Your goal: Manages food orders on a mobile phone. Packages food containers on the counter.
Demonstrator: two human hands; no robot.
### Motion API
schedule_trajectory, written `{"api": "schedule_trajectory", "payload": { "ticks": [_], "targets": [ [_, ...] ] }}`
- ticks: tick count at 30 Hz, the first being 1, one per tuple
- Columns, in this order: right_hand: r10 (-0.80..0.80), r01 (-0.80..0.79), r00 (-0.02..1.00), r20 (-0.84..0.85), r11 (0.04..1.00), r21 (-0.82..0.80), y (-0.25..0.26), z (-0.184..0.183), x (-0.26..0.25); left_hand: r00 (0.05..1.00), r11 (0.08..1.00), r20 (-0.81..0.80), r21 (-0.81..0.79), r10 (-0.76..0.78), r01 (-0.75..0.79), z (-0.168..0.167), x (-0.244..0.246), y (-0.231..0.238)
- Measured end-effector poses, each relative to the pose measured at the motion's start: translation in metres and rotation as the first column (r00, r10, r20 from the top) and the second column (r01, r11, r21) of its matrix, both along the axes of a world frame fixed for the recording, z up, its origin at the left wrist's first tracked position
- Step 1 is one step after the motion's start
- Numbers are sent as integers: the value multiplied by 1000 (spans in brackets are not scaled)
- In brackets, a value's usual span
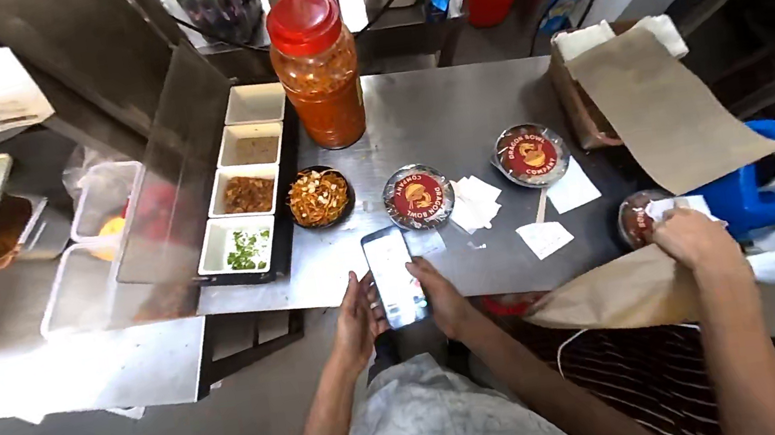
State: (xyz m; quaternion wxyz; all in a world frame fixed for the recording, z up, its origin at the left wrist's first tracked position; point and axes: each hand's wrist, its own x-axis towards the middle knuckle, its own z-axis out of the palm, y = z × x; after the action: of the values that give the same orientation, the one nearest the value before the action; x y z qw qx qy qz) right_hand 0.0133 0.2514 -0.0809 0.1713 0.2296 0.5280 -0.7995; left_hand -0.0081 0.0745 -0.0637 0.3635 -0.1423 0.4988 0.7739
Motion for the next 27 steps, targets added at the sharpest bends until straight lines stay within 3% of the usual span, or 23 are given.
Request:
{"api": "schedule_trajectory", "payload": {
  "ticks": [2, 5, 8, 11, 19, 23, 27],
  "targets": [
    [-16, 15, 999, 44, 1000, 27, -20, -26, -18, 998, 994, -7, -95, 60, -61, -12, -10, -10],
    [4, -2, 999, 44, 999, -50, -36, -37, -33, 997, 994, 19, -73, 80, -78, -22, -25, -25],
    [131, -139, 988, -82, 986, -94, -28, -21, -31, 996, 996, 9, 29, 85, -86, -12, -26, -28],
    [224, -228, 965, -135, 974, -10, -15, 3, -29, 995, 994, -41, 69, 86, -84, 6, -19, -20],
    [164, -168, 965, -202, 986, 1, 2, 25, -27, 996, 987, -78, 157, 40, -27, 30, -13, -3],
    [179, -169, 964, -196, 983, 68, 3, 34, -3, 998, 973, 11, 224, 57, -58, 29, 10, -2],
    [343, -337, 928, -143, 939, 65, -9, 32, 30, 969, 941, 200, 274, 148, -200, 19, 53, -17]
  ]
}}
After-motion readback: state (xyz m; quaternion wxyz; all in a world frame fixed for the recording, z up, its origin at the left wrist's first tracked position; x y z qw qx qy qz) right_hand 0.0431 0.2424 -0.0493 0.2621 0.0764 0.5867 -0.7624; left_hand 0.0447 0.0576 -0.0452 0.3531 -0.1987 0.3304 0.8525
